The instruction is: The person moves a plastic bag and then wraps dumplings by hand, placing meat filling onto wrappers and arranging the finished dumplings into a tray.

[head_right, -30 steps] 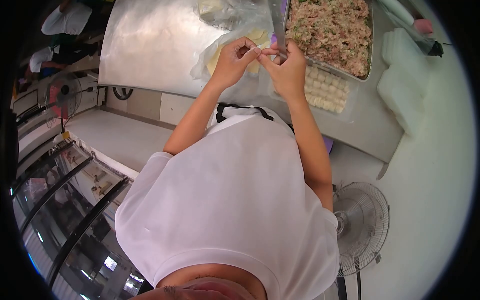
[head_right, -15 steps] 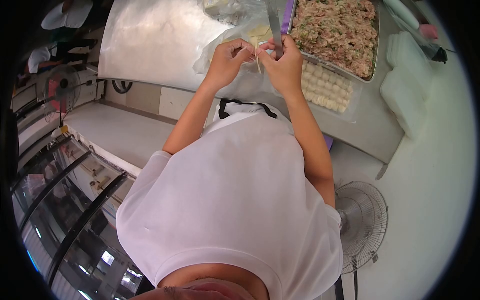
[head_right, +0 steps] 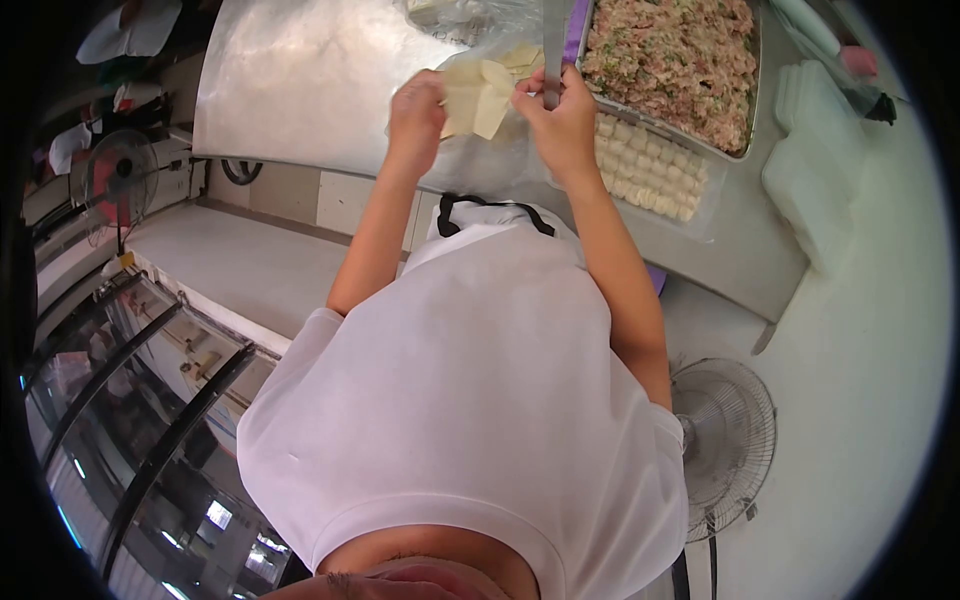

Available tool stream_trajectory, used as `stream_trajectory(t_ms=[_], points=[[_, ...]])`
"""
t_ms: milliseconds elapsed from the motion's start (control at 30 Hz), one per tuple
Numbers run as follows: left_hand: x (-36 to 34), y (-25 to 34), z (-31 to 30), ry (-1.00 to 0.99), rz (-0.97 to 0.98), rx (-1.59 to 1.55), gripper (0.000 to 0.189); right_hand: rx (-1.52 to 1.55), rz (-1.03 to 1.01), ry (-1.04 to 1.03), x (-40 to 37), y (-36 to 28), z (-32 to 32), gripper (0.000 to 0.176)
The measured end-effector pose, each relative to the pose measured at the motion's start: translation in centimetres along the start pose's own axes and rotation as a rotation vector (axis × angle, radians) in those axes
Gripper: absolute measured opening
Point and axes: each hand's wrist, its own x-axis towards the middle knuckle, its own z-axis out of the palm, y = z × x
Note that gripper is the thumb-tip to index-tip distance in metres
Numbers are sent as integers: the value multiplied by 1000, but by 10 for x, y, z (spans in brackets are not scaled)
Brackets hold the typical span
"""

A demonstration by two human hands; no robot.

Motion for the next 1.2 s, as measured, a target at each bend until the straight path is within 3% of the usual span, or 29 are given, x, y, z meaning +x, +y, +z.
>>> stream_trajectory(t_ms=[100, 167, 200, 267, 300, 367, 400, 467, 500, 567, 633, 767, 867, 933, 967, 1033, 1067, 1133, 1200], points=[[2, -7, -42, -13, 16, -52, 21, 34, 72, -5, 6, 15, 5, 24], [-6, 11, -49, 147, -45, -614, 27, -52, 42, -80, 11, 33, 15, 28], [-6, 12, -57, 142, -50, -610, 27, -50, 46, -73, 12, 40, 20, 28], [-7, 6, -79, 242, -84, -727, 29, -393, 117, -169, 14, 52, 30, 33], [-6, -6, -93, 245, -131, -757, 32, -397, 117, -159, 13, 64, 34, 33], [-8, -10, -91, 321, -191, -726, 35, -716, -204, -72, 10, 84, 32, 29], [-10, -9, -88, 406, -247, -686, 40, -730, -203, -57, 10, 81, 23, 29], [-11, -7, -83, 345, -337, -775, 51, -513, -200, -81, 2, 66, 9, 25], [-12, -16, -82, 309, -315, -758, 47, -525, -198, -69, -1, 54, -6, 25], [-15, -22, -70, 270, -301, -747, 42, -531, -106, -236, -5, 23, -61, 29], [-17, -16, -45, 410, -284, -435, 26, -770, -184, -175, -7, -6, -120, 32], [-12, -19, -17, 293, -251, -388, 27, -1562, -169, -141, 1, -73, -209, 33], [5, -35, -6, 168, -272, -357, 19, -1635, -328, -212, 0, -82, -208, 33], [17, -83, -15, -28, -146, -177, 20, -1633, -383, -221, 1, -76, -185, 33], [23, -96, -13, -33, -144, -171, 20, -1632, -447, -238, 3, -73, -174, 32], [26, -104, 5, -148, 127, 184, 20, -1664, -403, -268, 13, -57, -164, 30], [25, -100, 13, -145, 130, 190, 20, -1698, -361, -302, 17, -52, -159, 28], [24, -56, 45, 58, -344, -319, 26, -1668, -337, -326, 21, -49, -150, 26], [27, -38, 65, 87, -387, -457, 28, -1641, -312, -359, 25, -47, -147, 24]])
